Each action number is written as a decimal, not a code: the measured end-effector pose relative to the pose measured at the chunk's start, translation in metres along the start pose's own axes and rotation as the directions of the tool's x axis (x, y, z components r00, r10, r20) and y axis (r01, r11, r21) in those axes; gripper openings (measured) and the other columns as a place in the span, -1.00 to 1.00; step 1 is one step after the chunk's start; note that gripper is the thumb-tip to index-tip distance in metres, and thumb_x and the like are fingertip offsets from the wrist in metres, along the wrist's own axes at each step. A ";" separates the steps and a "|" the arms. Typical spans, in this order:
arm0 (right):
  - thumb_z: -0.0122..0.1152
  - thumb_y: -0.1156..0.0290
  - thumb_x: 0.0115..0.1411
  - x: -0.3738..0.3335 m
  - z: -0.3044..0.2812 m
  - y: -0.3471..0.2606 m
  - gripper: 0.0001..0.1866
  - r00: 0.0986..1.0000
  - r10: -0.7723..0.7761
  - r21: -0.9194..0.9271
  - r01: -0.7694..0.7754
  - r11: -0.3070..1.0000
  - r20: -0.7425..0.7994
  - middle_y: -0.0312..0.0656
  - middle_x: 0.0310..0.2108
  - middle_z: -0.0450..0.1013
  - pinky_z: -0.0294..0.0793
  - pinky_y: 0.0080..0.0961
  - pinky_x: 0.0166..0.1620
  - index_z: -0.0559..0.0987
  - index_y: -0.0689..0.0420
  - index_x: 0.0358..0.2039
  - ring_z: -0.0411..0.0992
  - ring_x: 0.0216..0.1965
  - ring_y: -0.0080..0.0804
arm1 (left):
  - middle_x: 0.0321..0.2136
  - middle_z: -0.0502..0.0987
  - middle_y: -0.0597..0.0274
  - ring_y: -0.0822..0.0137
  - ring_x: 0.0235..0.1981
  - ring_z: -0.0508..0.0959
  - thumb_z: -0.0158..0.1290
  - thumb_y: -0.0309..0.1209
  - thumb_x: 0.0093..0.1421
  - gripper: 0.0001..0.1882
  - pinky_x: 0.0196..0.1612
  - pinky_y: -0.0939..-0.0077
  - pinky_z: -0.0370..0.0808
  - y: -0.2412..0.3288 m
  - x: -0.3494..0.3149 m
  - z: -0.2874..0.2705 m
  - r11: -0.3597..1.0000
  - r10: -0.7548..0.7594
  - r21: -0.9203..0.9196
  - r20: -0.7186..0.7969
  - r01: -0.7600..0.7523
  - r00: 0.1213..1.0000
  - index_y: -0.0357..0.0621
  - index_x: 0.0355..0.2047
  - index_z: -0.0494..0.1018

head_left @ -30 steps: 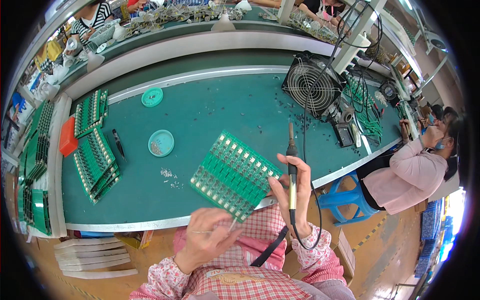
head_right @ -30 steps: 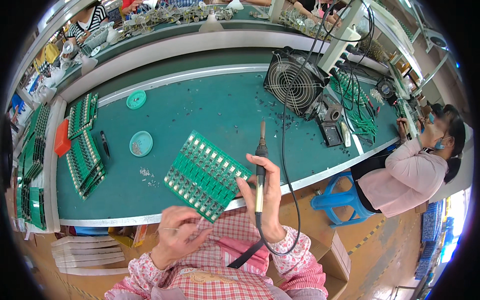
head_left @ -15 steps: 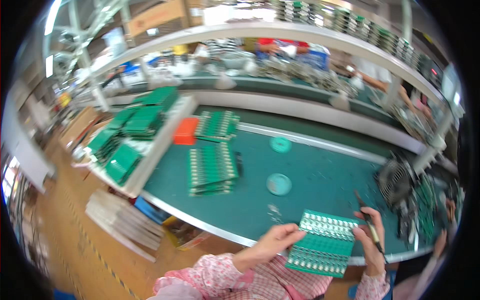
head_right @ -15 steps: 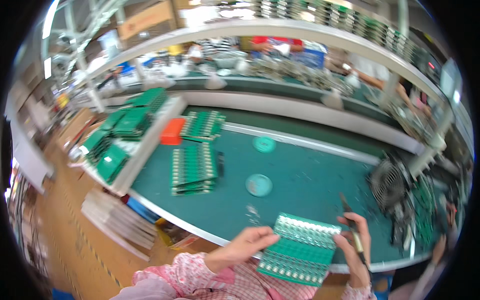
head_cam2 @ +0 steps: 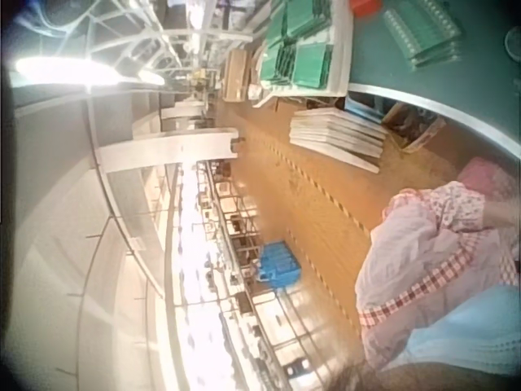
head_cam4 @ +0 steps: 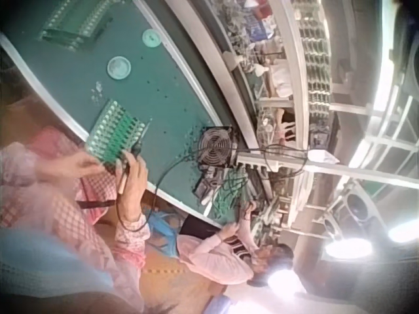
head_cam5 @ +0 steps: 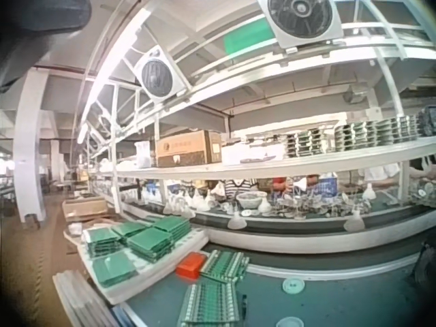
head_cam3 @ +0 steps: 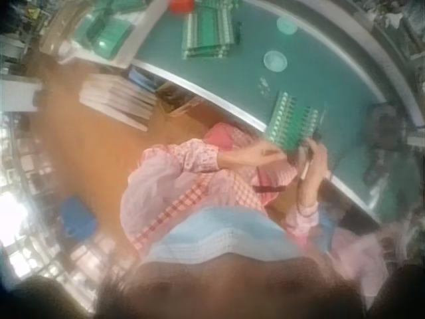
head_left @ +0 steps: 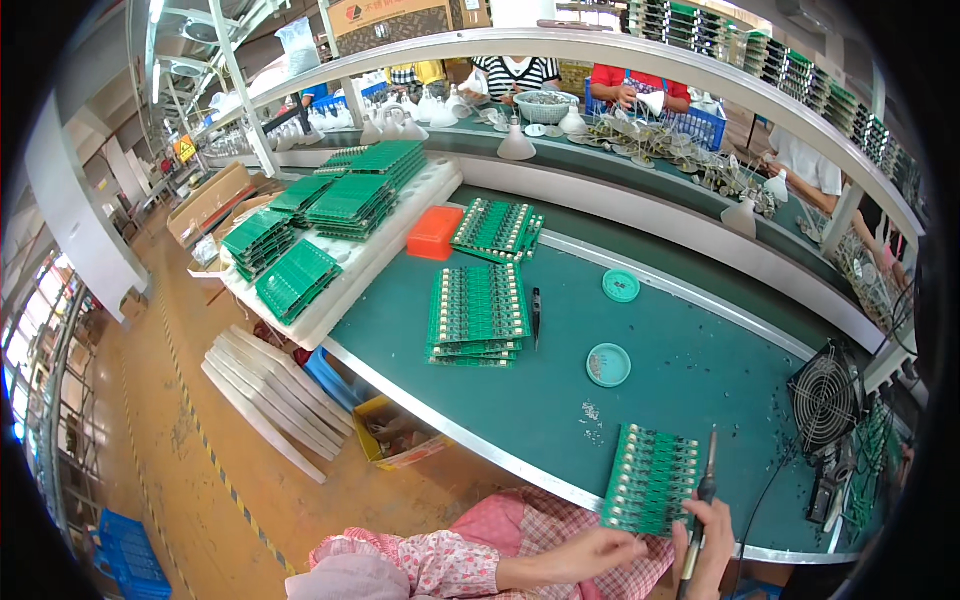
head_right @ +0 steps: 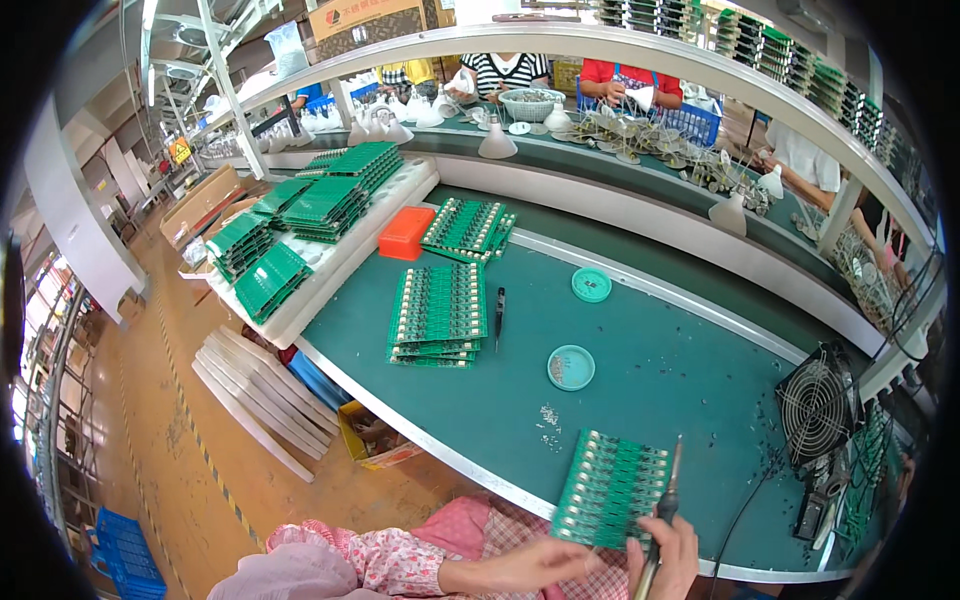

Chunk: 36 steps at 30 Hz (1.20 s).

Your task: The person solders components onto a circuit board using a soldering iron, feeding solder wire by hand and using tweezers to position parts on the board.

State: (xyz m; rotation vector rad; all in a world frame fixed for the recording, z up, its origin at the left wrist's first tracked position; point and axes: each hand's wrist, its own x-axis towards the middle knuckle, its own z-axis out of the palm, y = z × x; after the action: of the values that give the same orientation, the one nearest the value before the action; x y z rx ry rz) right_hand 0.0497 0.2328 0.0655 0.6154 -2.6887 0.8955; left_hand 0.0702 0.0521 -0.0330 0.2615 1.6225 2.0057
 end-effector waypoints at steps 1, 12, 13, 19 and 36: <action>0.29 0.65 0.11 -0.008 0.004 0.003 -0.61 1.000 -0.001 0.003 0.001 1.000 0.002 -0.01 -0.13 0.48 0.43 -0.31 -0.02 0.54 0.15 -0.02 0.47 -0.10 -0.05 | -0.27 0.60 0.35 0.43 -0.26 0.59 0.05 -0.22 0.37 -0.68 -0.13 0.38 0.49 0.025 -0.009 -0.001 1.000 -0.001 -0.001 -0.003 0.001 1.000 -0.27 -0.18 0.55; 0.08 0.67 0.20 -0.058 0.019 0.003 -0.87 0.993 -0.018 0.254 -0.011 0.967 0.113 0.13 0.01 0.35 0.40 -0.32 0.06 0.57 0.34 -0.26 0.39 0.04 -0.04 | -0.25 0.49 0.16 0.24 -0.15 0.50 0.09 -0.09 0.23 -0.68 0.03 0.09 0.32 0.065 -0.030 -0.012 0.286 0.440 0.821 0.345 -0.494 0.829 -0.07 -0.24 0.48; 0.09 0.65 0.22 -0.058 0.019 0.005 -0.85 0.991 -0.092 0.229 0.068 0.971 0.098 0.11 0.01 0.36 0.41 -0.31 0.04 0.57 0.28 -0.21 0.39 0.03 -0.05 | -0.43 0.46 0.33 0.36 -0.34 0.52 0.09 -0.23 0.30 -0.76 0.00 0.28 0.36 0.061 -0.026 -0.015 0.246 0.612 0.833 0.262 -0.495 0.746 -0.15 -0.37 0.49; 0.50 0.55 -0.20 -0.035 0.044 -0.005 -0.70 0.998 -0.014 0.104 0.020 0.994 -0.061 -0.01 -0.18 0.49 0.46 -0.25 -0.13 0.64 0.07 -0.38 0.47 -0.16 -0.08 | -0.44 0.51 0.47 0.43 -0.31 0.52 0.25 -0.20 0.08 -0.81 0.07 -0.01 0.29 0.071 -0.036 -0.060 0.063 0.656 0.918 0.258 -0.392 0.709 0.12 -0.50 0.46; 0.53 0.42 -0.13 -0.025 0.056 -0.004 -0.45 0.998 -0.051 -0.046 0.050 0.998 -0.021 -0.09 -0.16 0.38 0.44 -0.19 -0.08 0.54 -0.02 -0.07 0.41 -0.13 -0.07 | -0.39 0.59 0.27 0.26 -0.32 0.55 0.15 -0.55 0.13 -0.93 0.11 0.12 0.29 0.068 -0.023 -0.087 0.448 0.666 0.864 -0.150 -0.230 0.731 -0.17 -0.46 0.46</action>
State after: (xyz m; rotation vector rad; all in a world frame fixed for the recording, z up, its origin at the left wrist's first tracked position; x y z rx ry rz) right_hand 0.0684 0.2035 0.0151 0.6566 -2.6540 0.8214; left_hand 0.0294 -0.0417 0.0133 0.6553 3.0620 1.5429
